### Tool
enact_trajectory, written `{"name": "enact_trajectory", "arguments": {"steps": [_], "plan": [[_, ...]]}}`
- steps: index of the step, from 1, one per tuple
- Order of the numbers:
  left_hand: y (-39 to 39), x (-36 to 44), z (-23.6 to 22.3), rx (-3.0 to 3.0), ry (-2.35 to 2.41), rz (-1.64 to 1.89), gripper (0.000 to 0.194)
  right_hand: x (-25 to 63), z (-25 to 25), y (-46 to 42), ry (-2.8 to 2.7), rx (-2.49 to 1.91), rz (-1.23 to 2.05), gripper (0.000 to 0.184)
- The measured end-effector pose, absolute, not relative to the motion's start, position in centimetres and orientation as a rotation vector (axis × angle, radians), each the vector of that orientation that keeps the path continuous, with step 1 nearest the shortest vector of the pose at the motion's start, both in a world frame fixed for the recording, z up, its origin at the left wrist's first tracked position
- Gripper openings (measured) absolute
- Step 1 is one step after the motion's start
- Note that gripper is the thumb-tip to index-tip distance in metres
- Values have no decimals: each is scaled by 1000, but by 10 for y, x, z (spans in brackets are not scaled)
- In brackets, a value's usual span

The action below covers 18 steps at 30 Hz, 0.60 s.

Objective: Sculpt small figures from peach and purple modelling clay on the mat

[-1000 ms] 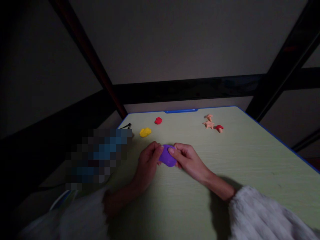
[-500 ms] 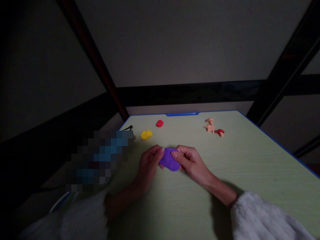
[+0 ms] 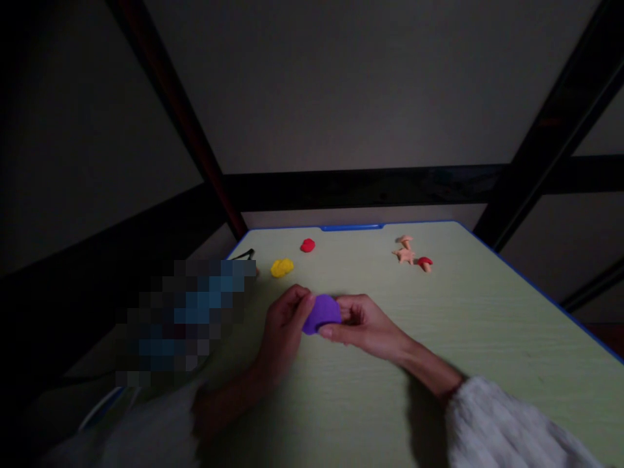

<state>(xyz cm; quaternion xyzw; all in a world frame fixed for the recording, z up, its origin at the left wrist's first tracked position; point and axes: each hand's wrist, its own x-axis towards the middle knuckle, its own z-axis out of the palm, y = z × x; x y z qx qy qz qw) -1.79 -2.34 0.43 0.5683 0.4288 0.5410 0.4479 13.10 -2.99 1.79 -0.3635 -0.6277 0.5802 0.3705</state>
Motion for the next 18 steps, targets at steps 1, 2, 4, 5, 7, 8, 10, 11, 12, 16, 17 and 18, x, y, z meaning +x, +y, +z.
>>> {"name": "enact_trajectory", "arguments": {"steps": [1, 2, 4, 5, 7, 8, 10, 11, 12, 16, 17, 18], "plan": [[-23, -18, 3, 1398, 1055, 1342, 25, 131, 17, -29, -1590, -947, 1481, 40], [-22, -18, 3, 1392, 1040, 1335, 25, 130, 14, -28, -1552, -957, 1469, 40], [-23, -17, 2, 1380, 1005, 1295, 25, 131, 9, -26, -1433, -955, 1436, 41], [-23, -17, 2, 1373, 992, 1269, 24, 132, 6, -25, -1368, -941, 1422, 41], [-26, -15, 3, 1364, 972, 1208, 24, 133, 2, -24, -1273, -907, 1408, 40], [-27, -15, 4, 1365, 962, 1171, 25, 133, 0, -23, -1251, -896, 1404, 40], [-28, -13, 5, 1375, 954, 1104, 27, 133, 0, -24, -1244, -894, 1395, 39], [-28, -13, 5, 1383, 964, 1082, 29, 133, 0, -24, -1247, -900, 1391, 39], [-28, -12, 6, 1393, 984, 1073, 30, 133, 0, -25, -1249, -903, 1389, 39], [-27, -13, 5, 1423, 1072, 1110, 33, 132, 3, -25, -1250, -919, 1397, 40], [-26, -13, 4, 1429, 1083, 1120, 33, 131, 4, -25, -1257, -930, 1394, 41], [-26, -14, 4, 1436, 1089, 1127, 32, 130, 5, -25, -1268, -946, 1385, 42]]}}
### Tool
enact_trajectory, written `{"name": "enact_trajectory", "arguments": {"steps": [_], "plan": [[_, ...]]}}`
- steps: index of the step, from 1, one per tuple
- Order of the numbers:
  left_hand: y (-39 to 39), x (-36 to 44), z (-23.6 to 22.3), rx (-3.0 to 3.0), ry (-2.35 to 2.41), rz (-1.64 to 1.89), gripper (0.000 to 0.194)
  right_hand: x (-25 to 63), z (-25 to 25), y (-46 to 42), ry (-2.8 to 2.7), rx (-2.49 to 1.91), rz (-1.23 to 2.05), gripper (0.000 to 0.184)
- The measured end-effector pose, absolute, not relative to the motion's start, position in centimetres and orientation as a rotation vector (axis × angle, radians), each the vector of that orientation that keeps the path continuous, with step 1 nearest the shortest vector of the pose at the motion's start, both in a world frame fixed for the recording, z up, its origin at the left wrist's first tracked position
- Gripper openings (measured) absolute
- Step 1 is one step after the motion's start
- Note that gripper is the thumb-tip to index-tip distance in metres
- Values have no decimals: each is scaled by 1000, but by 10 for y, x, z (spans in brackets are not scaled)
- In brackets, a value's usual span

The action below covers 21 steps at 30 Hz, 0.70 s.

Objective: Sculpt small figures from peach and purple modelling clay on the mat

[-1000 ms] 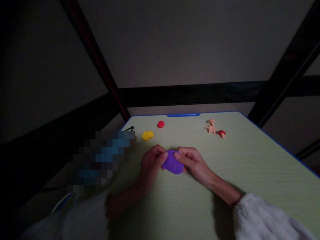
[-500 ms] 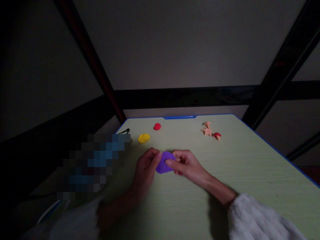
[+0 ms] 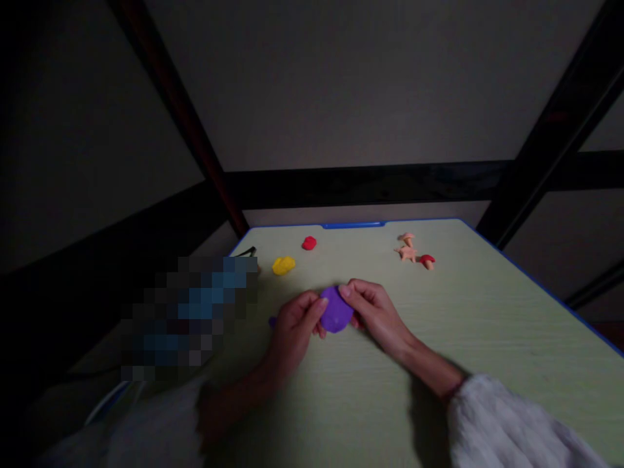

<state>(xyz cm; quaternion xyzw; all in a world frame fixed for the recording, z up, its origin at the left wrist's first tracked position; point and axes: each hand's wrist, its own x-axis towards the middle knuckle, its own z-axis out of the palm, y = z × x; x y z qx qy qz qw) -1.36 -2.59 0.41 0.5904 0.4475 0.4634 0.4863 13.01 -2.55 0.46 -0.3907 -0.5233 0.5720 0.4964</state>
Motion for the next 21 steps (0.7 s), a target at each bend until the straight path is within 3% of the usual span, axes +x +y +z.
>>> {"name": "enact_trajectory", "arguments": {"steps": [21], "plan": [[-26, -15, 8, 1386, 960, 1106, 25, 136, 8, -26, -1315, -931, 1226, 43]]}}
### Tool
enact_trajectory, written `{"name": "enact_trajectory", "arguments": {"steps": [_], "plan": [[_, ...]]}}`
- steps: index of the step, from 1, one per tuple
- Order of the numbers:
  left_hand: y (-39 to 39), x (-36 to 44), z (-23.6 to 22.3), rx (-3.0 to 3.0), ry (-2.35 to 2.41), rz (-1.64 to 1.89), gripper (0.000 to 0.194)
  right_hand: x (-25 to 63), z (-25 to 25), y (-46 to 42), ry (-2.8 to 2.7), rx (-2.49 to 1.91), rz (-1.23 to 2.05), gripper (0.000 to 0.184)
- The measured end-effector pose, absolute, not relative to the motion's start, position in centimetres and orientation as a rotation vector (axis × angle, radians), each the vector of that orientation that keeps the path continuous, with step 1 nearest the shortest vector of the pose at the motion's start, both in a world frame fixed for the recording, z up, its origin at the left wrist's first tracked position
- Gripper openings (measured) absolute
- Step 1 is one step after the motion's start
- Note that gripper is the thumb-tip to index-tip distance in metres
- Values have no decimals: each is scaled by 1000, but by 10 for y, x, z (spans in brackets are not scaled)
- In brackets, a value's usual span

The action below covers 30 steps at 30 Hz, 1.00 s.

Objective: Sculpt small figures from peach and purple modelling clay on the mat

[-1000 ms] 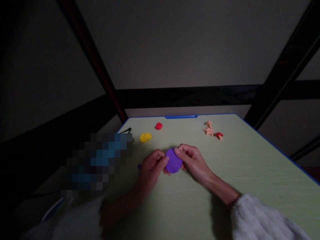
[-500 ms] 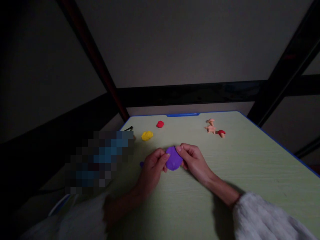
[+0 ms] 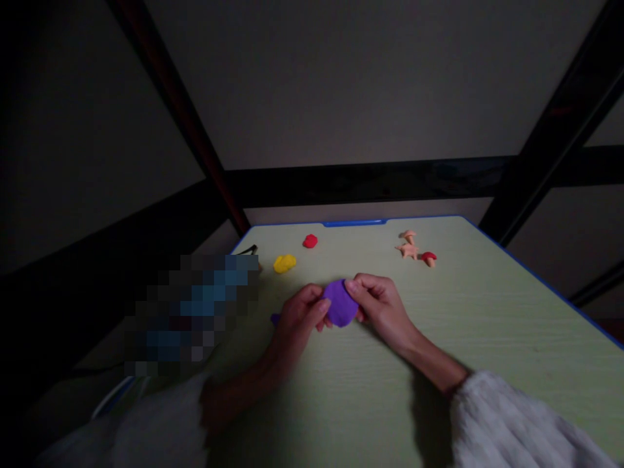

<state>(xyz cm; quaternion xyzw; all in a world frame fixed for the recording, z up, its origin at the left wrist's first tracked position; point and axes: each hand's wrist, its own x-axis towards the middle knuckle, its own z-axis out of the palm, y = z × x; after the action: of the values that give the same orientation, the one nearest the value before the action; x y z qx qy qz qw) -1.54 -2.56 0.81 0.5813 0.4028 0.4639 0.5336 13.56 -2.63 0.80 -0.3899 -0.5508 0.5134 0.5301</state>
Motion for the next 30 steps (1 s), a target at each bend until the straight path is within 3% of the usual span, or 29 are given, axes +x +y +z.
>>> {"name": "enact_trajectory", "arguments": {"steps": [6, 14, 22, 30], "plan": [[-26, -14, 9, 1439, 1046, 1148, 24, 133, 13, -27, -1457, -995, 1341, 48], [-25, -16, 4, 1415, 1097, 1283, 28, 132, 16, -25, -1439, -1021, 1438, 40], [-26, -14, 6, 1426, 1040, 1167, 21, 130, 13, -25, -1261, -994, 1297, 41], [-26, -14, 4, 1484, 1081, 1097, 31, 126, 23, -34, -1489, -1125, 1031, 40]]}}
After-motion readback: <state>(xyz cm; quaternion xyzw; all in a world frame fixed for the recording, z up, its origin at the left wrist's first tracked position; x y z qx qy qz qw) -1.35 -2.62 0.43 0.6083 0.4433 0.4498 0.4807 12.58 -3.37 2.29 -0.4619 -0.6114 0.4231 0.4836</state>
